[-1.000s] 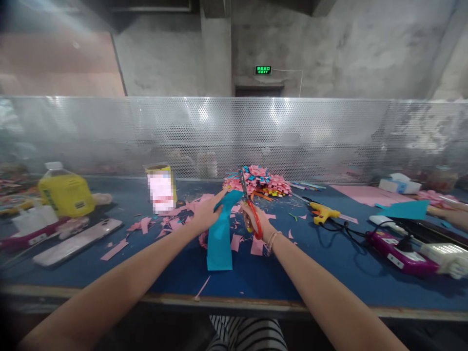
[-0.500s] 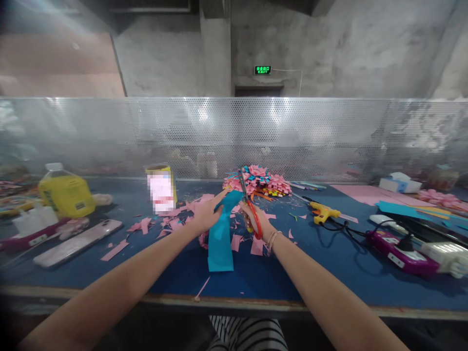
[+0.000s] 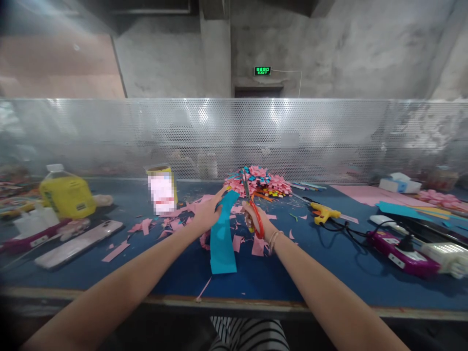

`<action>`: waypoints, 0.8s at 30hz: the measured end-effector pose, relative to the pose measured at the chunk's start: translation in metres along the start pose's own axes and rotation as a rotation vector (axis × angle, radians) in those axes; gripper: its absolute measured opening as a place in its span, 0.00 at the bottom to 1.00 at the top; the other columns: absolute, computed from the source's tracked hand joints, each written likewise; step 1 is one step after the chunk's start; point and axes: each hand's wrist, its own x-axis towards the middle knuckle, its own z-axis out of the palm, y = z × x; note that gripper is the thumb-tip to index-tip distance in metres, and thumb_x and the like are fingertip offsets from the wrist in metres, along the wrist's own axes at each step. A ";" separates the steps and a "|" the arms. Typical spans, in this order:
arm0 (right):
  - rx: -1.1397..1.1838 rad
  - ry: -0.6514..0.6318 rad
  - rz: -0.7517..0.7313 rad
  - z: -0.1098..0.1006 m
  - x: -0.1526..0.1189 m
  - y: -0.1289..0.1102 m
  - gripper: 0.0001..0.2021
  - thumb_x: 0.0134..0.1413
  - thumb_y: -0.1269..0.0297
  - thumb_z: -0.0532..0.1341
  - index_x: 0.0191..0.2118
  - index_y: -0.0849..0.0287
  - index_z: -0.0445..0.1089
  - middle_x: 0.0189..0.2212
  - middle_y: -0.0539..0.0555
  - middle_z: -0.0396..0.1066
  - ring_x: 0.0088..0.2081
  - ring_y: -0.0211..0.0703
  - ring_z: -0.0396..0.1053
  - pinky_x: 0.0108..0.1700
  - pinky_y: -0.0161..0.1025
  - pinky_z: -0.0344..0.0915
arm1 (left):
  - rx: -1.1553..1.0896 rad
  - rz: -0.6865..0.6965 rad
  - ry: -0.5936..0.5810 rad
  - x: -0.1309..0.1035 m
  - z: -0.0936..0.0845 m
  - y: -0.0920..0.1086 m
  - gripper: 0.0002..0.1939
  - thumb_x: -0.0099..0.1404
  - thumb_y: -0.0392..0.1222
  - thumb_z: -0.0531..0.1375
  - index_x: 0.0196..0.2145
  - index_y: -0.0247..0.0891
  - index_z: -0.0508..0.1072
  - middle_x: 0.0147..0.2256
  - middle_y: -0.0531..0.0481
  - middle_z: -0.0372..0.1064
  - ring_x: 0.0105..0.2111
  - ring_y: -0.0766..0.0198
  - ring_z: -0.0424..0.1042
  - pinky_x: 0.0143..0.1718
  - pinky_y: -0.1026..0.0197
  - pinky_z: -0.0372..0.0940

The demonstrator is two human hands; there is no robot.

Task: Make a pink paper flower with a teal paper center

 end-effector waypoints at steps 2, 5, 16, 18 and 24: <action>0.017 0.010 -0.008 -0.001 0.000 -0.001 0.21 0.36 0.45 0.60 0.21 0.59 0.56 0.11 0.41 0.48 0.11 0.26 0.46 0.12 0.28 0.43 | -0.006 0.000 -0.024 0.001 0.002 -0.006 0.34 0.57 0.32 0.48 0.60 0.43 0.42 0.42 0.46 0.70 0.37 0.60 0.69 0.38 0.57 0.61; 0.031 0.006 -0.026 -0.002 0.000 -0.001 0.21 0.35 0.45 0.61 0.21 0.59 0.57 0.11 0.41 0.49 0.12 0.26 0.46 0.12 0.28 0.44 | -0.024 -0.010 -0.050 0.002 0.005 -0.013 0.34 0.55 0.31 0.48 0.60 0.39 0.43 0.40 0.45 0.71 0.33 0.60 0.69 0.36 0.59 0.62; -0.033 0.012 -0.015 -0.003 0.001 0.000 0.21 0.36 0.44 0.60 0.21 0.59 0.57 0.10 0.41 0.48 0.11 0.26 0.46 0.12 0.28 0.44 | -0.260 -0.036 0.042 0.007 0.004 -0.006 0.21 0.54 0.30 0.51 0.46 0.35 0.67 0.44 0.43 0.68 0.32 0.62 0.69 0.36 0.60 0.62; -0.055 0.038 -0.035 -0.003 0.002 0.001 0.21 0.35 0.44 0.60 0.22 0.59 0.57 0.11 0.41 0.49 0.11 0.26 0.46 0.12 0.28 0.44 | -0.424 -0.103 0.099 0.011 0.007 -0.011 0.15 0.54 0.33 0.52 0.40 0.35 0.70 0.39 0.44 0.71 0.33 0.62 0.69 0.35 0.61 0.62; -0.203 0.136 -0.056 -0.009 0.008 0.006 0.21 0.35 0.44 0.60 0.23 0.58 0.55 0.11 0.40 0.49 0.12 0.27 0.47 0.13 0.29 0.44 | -0.730 -0.334 0.205 0.015 0.010 -0.020 0.08 0.55 0.43 0.55 0.26 0.36 0.70 0.21 0.52 0.67 0.23 0.65 0.65 0.23 0.65 0.58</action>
